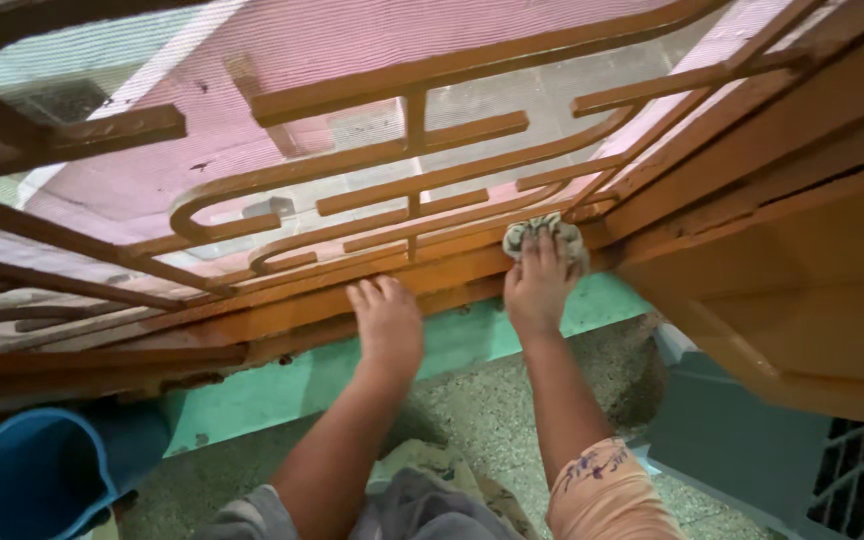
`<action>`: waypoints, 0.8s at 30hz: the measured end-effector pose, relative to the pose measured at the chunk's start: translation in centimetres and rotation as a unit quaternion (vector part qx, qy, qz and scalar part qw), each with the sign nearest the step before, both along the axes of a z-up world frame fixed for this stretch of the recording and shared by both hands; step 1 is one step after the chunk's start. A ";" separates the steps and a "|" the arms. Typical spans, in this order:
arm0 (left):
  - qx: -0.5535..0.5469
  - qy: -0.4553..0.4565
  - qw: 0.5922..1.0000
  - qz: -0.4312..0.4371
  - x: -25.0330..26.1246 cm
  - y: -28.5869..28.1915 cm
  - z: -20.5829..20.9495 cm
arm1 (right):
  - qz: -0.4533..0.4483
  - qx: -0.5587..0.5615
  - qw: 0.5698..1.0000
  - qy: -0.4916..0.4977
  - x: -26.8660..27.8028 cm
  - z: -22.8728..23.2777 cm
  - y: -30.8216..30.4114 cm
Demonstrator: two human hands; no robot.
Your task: The person cleans the grooves and corners of a window frame by hand using a toothbrush and a bucket of water, followed by wiping the frame with a cloth.
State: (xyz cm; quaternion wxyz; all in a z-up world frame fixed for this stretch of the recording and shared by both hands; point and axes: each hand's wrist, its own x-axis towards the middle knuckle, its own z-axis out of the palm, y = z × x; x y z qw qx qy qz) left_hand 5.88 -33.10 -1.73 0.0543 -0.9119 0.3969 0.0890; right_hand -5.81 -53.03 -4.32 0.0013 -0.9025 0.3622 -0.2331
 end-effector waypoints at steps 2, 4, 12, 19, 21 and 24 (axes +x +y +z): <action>-0.061 0.009 0.995 -0.081 -1.8 -1.5 -0.3 | 0.062 0.056 0.995 0.062 0.0 -0.1 0.6; -0.187 -0.040 0.966 -0.172 -3.2 -3.4 -1.1 | 0.118 0.051 0.988 0.079 -1.0 -0.3 0.6; -0.129 0.004 0.987 -0.099 -1.6 -6.7 -1.6 | -0.073 -0.004 0.997 0.029 -3.4 -1.6 -4.8; -0.073 -0.006 0.993 -0.097 -1.4 -8.1 -1.5 | -0.027 -0.009 0.999 -0.023 -2.4 -0.2 -8.7; -0.067 -0.005 0.993 -0.096 -1.5 -8.3 -1.7 | -0.042 0.060 0.997 -0.029 -0.9 0.4 -10.8; -0.069 -0.021 0.993 -0.099 -1.5 -8.3 -2.1 | -0.036 0.048 0.992 -0.112 -0.8 1.1 -10.7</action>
